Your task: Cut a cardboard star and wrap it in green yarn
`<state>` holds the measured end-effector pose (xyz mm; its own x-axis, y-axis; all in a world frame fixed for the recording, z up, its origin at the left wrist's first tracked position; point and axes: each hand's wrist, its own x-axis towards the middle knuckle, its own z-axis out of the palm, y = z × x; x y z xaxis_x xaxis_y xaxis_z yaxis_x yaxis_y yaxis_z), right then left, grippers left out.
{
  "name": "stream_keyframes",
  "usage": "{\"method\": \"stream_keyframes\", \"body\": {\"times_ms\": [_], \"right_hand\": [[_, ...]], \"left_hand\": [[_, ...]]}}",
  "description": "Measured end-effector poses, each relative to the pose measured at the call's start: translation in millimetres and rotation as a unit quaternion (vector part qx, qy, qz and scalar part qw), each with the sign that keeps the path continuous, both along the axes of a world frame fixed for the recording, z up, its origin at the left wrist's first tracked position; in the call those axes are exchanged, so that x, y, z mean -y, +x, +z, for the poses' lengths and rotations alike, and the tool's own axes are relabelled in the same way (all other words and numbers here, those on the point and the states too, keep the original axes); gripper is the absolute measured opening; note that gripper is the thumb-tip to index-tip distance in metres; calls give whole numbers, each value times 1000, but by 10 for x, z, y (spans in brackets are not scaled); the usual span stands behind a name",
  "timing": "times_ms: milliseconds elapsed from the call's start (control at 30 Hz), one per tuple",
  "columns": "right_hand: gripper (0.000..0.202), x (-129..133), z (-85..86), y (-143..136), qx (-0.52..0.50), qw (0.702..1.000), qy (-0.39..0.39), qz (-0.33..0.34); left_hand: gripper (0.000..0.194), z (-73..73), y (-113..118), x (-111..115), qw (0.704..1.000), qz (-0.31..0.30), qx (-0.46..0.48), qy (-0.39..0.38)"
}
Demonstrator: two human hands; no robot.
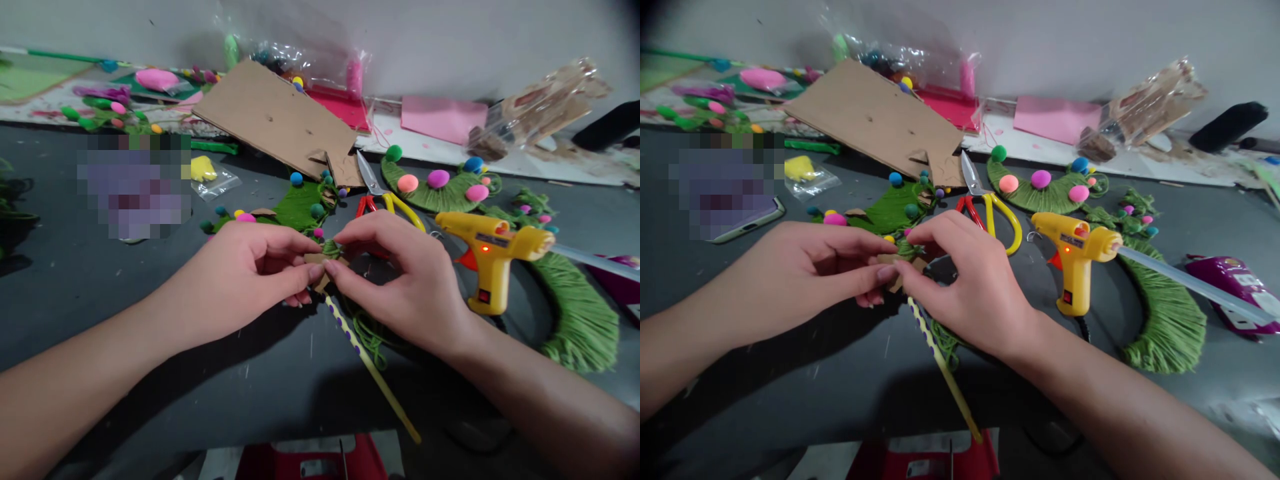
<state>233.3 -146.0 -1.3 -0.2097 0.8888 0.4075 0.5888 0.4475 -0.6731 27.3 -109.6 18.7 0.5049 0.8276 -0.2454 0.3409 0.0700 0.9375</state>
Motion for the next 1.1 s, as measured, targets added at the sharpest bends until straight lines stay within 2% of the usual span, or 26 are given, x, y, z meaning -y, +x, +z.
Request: {"method": "stream_keyframes", "body": {"times_ms": [133, 400, 600, 800, 1100], "right_hand": [[12, -9, -15, 15, -23, 1000, -11, 3], [12, -6, -27, 33, -12, 999, -4, -31], [21, 12, -8, 21, 10, 1000, 4, -26], [14, -10, -16, 33, -15, 999, -10, -31], [17, 27, -85, 74, -35, 999, -31, -28]], "left_hand": [[19, -63, -22, -18, 1000, -5, -11, 12], [17, 67, 17, -6, 999, 4, -38, -8], [16, 73, 27, 4, 999, 14, -26, -14], [17, 92, 14, 4, 999, 14, -30, -37], [24, -38, -30, -52, 1000, -2, -19, -22]]}}
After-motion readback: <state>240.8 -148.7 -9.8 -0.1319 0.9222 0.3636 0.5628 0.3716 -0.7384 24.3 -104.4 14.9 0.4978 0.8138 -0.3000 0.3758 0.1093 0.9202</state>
